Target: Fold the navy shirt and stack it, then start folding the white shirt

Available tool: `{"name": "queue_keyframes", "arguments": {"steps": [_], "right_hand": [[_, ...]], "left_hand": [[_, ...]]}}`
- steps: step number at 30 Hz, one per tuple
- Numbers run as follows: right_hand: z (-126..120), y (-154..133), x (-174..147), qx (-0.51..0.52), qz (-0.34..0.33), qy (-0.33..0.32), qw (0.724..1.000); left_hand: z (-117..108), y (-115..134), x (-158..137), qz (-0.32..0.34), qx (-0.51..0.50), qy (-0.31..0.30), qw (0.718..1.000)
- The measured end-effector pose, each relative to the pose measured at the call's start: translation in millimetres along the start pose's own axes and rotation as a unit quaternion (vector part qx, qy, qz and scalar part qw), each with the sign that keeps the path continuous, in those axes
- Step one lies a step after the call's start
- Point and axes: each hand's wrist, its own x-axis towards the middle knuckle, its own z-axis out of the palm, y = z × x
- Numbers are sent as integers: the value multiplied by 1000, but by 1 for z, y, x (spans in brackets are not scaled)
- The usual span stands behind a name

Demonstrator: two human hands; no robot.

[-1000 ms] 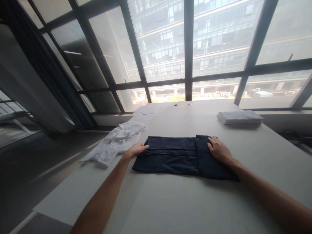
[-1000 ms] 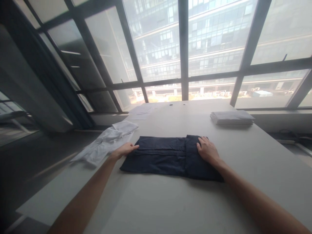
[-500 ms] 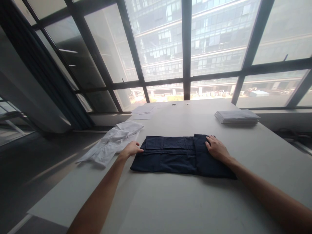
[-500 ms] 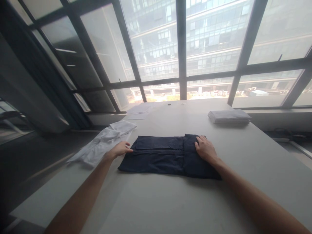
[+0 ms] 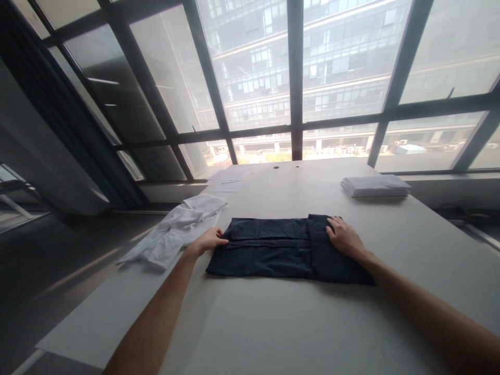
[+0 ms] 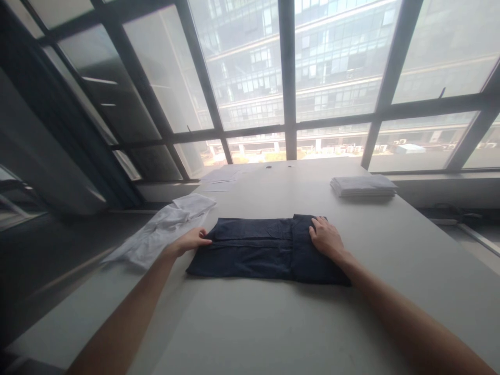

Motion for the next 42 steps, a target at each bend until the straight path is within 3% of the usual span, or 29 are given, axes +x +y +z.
{"name": "queue_keyframes", "arguments": {"steps": [5, 8, 10, 14, 16, 19, 21, 25, 29, 33, 36, 38, 42], "right_hand": [[-1, -1, 0, -1, -4, 0, 1000], [-1, -1, 0, 0, -4, 0, 1000], [-1, -2, 0, 2, -1, 0, 1000], [-2, -3, 0, 6, 7, -5, 1000], [-2, -4, 0, 6, 6, -6, 1000], [-3, -5, 0, 4, 4, -4, 1000], [-4, -5, 0, 5, 6, -8, 1000], [-5, -6, -1, 6, 9, -15, 1000], [-7, -7, -1, 5, 6, -12, 1000], [-5, -6, 0, 2, 4, -11, 1000], [-4, -7, 0, 4, 8, -10, 1000], [-5, -8, -1, 6, 10, -10, 1000], [-6, -8, -1, 2, 6, -9, 1000]], "left_hand": [[-2, 9, -5, -76, -186, -42, 979], [-1, 21, -8, -65, -286, -106, 950], [0, 33, -11, -33, -298, -102, 948], [6, 65, -19, 105, -207, 2, 973], [14, 82, -20, 140, -196, -25, 970], [34, 109, -19, 135, -235, -110, 956], [50, 128, -19, 130, -223, -132, 957], [75, 161, -17, 146, -97, -144, 974], [78, 179, -11, 208, 84, -120, 967], [63, 180, -4, 222, 174, -109, 953], [40, 169, -2, 209, 210, -116, 948], [19, 151, 0, 185, 240, -110, 947], [-27, 98, 4, 113, 283, -31, 952]]}}
